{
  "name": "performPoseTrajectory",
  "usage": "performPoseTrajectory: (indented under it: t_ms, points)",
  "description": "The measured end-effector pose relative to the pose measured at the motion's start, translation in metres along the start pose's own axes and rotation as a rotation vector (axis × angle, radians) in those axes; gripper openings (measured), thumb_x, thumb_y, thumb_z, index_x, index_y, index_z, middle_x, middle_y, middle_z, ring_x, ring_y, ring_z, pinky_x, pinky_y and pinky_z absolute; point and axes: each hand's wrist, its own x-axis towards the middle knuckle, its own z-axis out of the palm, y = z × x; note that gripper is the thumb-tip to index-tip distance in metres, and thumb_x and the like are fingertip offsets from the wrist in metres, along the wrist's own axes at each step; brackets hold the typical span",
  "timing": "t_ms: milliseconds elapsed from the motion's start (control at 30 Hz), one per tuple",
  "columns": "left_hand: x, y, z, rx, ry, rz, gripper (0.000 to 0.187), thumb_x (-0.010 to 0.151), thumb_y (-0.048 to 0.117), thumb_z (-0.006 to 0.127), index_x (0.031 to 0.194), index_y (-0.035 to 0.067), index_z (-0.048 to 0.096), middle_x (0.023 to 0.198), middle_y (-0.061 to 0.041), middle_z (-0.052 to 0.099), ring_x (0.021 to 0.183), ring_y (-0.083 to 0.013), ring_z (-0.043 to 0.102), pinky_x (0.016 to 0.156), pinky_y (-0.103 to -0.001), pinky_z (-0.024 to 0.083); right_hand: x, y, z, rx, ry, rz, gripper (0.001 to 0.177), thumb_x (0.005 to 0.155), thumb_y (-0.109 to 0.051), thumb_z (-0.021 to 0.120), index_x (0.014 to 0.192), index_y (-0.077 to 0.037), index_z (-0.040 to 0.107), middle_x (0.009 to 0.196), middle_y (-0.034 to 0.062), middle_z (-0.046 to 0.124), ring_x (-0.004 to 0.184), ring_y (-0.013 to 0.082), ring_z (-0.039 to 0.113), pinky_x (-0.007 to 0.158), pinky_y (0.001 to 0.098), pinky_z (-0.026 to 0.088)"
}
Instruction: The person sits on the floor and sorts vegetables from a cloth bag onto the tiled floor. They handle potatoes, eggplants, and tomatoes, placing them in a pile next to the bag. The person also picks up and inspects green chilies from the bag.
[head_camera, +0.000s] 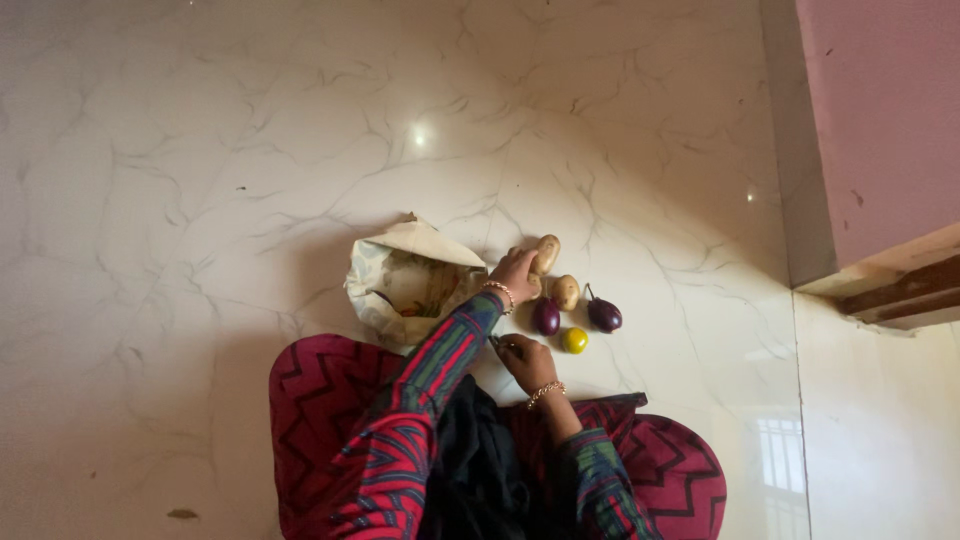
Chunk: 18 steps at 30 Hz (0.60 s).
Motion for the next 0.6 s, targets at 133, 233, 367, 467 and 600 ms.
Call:
performPoseTrajectory:
  t_ms: [133, 233, 367, 467, 600]
  points:
    - [-0.031, -0.030, -0.043, -0.231, -0.173, 0.033, 0.037, 0.076, 0.023, 0.079, 0.109, 0.008, 0.069, 0.103, -0.012, 0.073, 0.095, -0.0267, 0.073, 0.085, -0.039, 0.059, 0.000, 0.002, -0.005, 0.014, 0.070, -0.039, 0.027, 0.085, -0.025, 0.075, 0.106, -0.008, 0.077, 0.081, 0.0135, 0.077, 0.068, 0.0221, 0.075, 0.065, 0.0353, 0.057]
    - [-0.061, -0.070, -0.105, -0.041, -0.303, 0.123, 0.014, 0.081, 0.024, 0.076, 0.087, 0.012, 0.079, 0.086, -0.007, 0.078, 0.079, -0.0224, 0.076, 0.076, -0.037, 0.060, -0.002, -0.003, -0.005, -0.007, 0.068, 0.009, 0.027, 0.086, -0.026, 0.075, 0.106, -0.009, 0.077, 0.075, 0.0138, 0.075, 0.064, 0.0224, 0.073, 0.062, 0.0362, 0.056]
    - [-0.092, -0.113, -0.168, 0.211, -0.285, -0.279, 0.017, 0.085, 0.022, 0.070, 0.096, 0.014, 0.080, 0.104, -0.009, 0.077, 0.095, -0.0278, 0.073, 0.086, -0.043, 0.057, -0.003, -0.008, -0.002, 0.000, 0.042, 0.003, 0.026, 0.086, -0.026, 0.074, 0.106, -0.009, 0.077, 0.073, 0.0123, 0.074, 0.062, 0.0208, 0.071, 0.061, 0.0349, 0.055]
    - [-0.093, -0.136, -0.170, 0.427, -0.125, -0.352, 0.046, 0.079, 0.026, 0.078, 0.119, 0.005, 0.068, 0.117, -0.022, 0.069, 0.105, -0.0380, 0.067, 0.089, -0.048, 0.055, -0.003, -0.006, -0.002, 0.007, 0.018, -0.010, 0.026, 0.087, -0.025, 0.074, 0.107, -0.009, 0.077, 0.073, 0.0102, 0.074, 0.061, 0.0185, 0.071, 0.060, 0.0334, 0.055]
    - [-0.072, -0.153, -0.139, 0.472, 0.015, -0.414, 0.052, 0.078, 0.025, 0.079, 0.122, 0.000, 0.065, 0.133, -0.027, 0.059, 0.118, -0.0417, 0.061, 0.097, -0.049, 0.053, -0.004, -0.001, 0.000, 0.033, 0.006, 0.049, 0.026, 0.087, -0.023, 0.073, 0.108, -0.008, 0.076, 0.071, 0.0083, 0.074, 0.059, 0.0161, 0.069, 0.058, 0.0322, 0.054]
